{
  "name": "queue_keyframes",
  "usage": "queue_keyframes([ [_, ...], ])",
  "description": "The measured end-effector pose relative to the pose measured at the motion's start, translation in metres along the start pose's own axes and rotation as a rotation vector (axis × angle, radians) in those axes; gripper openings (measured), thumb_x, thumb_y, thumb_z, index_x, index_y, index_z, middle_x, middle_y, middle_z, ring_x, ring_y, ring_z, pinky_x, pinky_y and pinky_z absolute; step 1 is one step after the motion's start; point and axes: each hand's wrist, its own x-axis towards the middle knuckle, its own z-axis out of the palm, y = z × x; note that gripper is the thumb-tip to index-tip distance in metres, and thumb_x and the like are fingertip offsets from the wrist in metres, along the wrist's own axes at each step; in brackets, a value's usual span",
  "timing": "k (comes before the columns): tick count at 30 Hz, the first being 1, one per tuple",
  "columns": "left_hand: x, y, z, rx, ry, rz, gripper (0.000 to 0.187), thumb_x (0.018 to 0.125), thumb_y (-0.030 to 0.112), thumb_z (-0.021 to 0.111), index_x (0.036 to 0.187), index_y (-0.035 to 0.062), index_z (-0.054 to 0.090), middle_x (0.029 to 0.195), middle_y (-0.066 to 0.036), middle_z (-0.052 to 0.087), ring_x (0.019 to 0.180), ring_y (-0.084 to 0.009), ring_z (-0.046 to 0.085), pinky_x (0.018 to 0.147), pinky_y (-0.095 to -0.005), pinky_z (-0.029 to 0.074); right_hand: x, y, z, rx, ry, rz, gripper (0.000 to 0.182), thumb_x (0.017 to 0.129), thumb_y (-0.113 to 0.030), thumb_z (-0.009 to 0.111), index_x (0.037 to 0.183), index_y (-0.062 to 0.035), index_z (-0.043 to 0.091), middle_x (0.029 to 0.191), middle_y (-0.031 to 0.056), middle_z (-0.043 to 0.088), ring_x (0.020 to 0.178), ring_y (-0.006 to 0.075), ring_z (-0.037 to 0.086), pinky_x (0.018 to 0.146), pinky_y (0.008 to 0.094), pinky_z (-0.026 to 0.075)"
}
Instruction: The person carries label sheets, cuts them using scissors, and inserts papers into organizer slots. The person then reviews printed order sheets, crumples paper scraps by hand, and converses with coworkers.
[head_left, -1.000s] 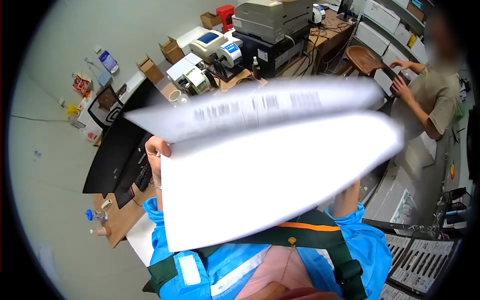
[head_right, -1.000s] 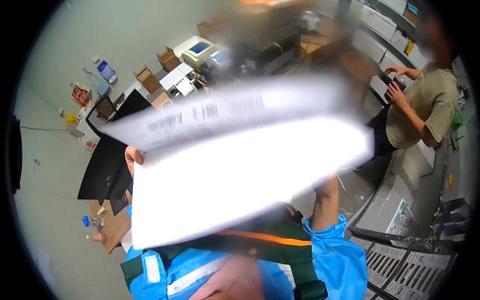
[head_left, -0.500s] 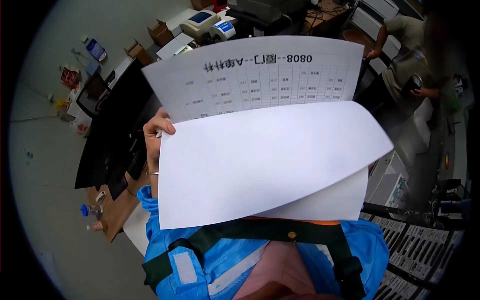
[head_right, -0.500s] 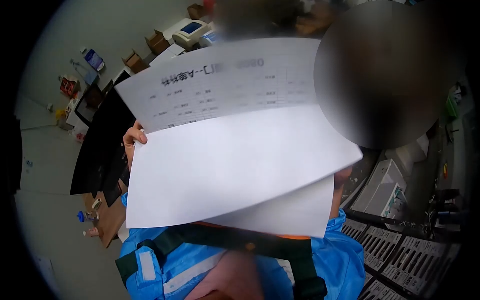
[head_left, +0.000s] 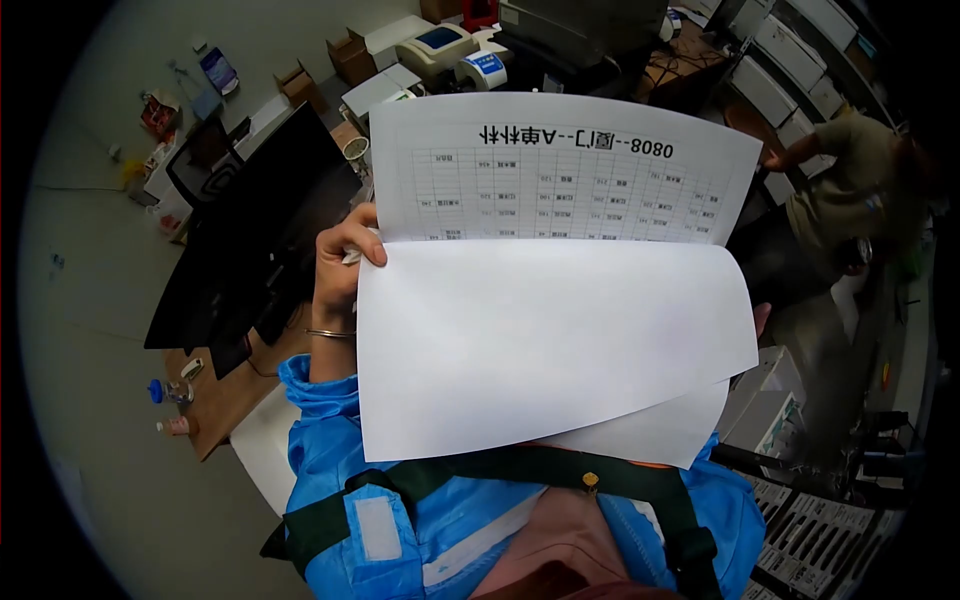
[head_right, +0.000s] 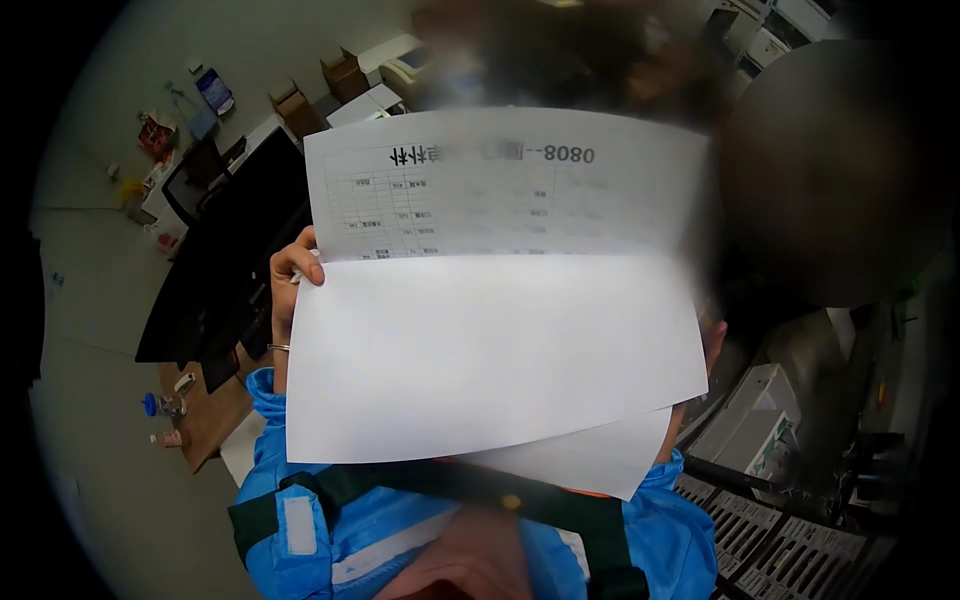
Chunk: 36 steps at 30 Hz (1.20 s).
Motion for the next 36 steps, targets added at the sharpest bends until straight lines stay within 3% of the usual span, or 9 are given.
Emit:
queue_keyframes([
  [3,0.017,-0.002,-0.01,0.09,0.028,-0.003,0.015,0.066,-0.002,0.069,0.069,0.0044,0.056,0.089,-0.01,0.055,0.079,-0.0163,0.055,0.069,-0.0245,0.044,0.028,0.007,0.003,-0.062,0.068,0.019,0.06,0.088,-0.047,0.036,0.125,-0.0002,0.038,0.124,0.0166,0.044,0.111,0.0252,0.046,0.093,0.0358,0.037],
  [5,0.131,-0.102,-0.037,0.211,0.009,0.028,0.014,0.068,0.003,0.068,0.073,0.0042,0.055,0.086,-0.009,0.054,0.077,-0.0169,0.054,0.068,-0.026,0.044,0.115,0.014,-0.048,-0.149,0.147,0.01,0.06,0.088,-0.047,0.035,0.125,-0.0003,0.039,0.123,0.0164,0.044,0.111,0.0254,0.046,0.093,0.0363,0.038],
  [9,0.258,-0.233,0.08,-0.019,-0.059,0.026,0.019,0.073,0.013,0.067,0.078,0.0035,0.052,0.081,-0.008,0.052,0.074,-0.0161,0.052,0.066,-0.028,0.043,0.22,-0.061,-0.14,-0.372,0.325,-0.049,0.059,0.088,-0.047,0.035,0.124,-0.0006,0.04,0.122,0.0161,0.045,0.11,0.0257,0.047,0.091,0.0373,0.039],
  [14,0.246,-0.21,0.165,0.206,0.092,-0.245,0.015,0.075,0.006,0.063,0.086,0.0008,0.054,0.088,-0.006,0.056,0.082,-0.0152,0.053,0.072,-0.0281,0.043,0.165,-0.164,-0.115,-0.22,0.063,-0.094,0.042,0.09,-0.029,0.036,0.118,0.0012,0.046,0.115,0.0144,0.05,0.108,0.0246,0.048,0.091,0.0361,0.038],
  [15,0.286,-0.274,0.117,0.214,0.151,-0.316,0.015,0.075,0.004,0.061,0.089,0.0005,0.056,0.09,-0.005,0.057,0.082,-0.0145,0.053,0.072,-0.0279,0.043,0.223,-0.115,-0.146,-0.175,0.173,-0.071,0.041,0.089,-0.028,0.038,0.117,0.0006,0.046,0.113,0.0137,0.051,0.106,0.0236,0.048,0.09,0.0353,0.039],
  [17,0.335,-0.321,0.137,0.218,0.027,-0.357,0.022,0.073,0.006,0.062,0.094,-0.0013,0.059,0.086,-0.004,0.059,0.077,-0.0115,0.052,0.069,-0.0258,0.042,0.252,-0.125,-0.179,-0.186,0.285,-0.096,0.038,0.088,-0.026,0.041,0.115,-0.0008,0.048,0.109,0.0123,0.053,0.103,0.0216,0.05,0.088,0.0337,0.04],
  [19,0.358,-0.347,0.154,0.12,0.036,-0.437,0.025,0.071,0.007,0.062,0.094,-0.0021,0.058,0.087,-0.004,0.059,0.076,-0.0112,0.051,0.068,-0.0257,0.041,0.267,-0.119,-0.181,-0.23,0.577,-0.208,0.03,0.083,-0.019,0.048,0.108,-0.0031,0.05,0.104,0.0107,0.054,0.094,0.0204,0.054,0.083,0.0324,0.043],
  [25,0.386,-0.402,0.213,-0.044,-0.097,-0.709,0.028,0.074,0.01,0.063,0.098,-0.0035,0.056,0.091,-0.007,0.059,0.077,-0.0117,0.054,0.067,-0.0241,0.043,0.258,-0.109,-0.247,-0.002,0.845,-0.205,0.027,0.078,-0.003,0.049,0.104,-0.004,0.051,0.106,0.0163,0.053,0.1,0.0265,0.053,0.086,0.0381,0.045],
  [36,0.404,-0.474,0.269,-0.09,-0.265,-0.989,0.023,0.075,0.007,0.064,0.095,-0.0035,0.059,0.088,-0.007,0.062,0.075,-0.0119,0.056,0.068,-0.0245,0.045,0.277,-0.181,-0.304,-0.703,0.877,-0.1,0.046,0.071,0.0,0.057,0.117,-0.0037,0.049,0.115,0.0121,0.05,0.107,0.0188,0.047,0.091,0.0306,0.036],
])
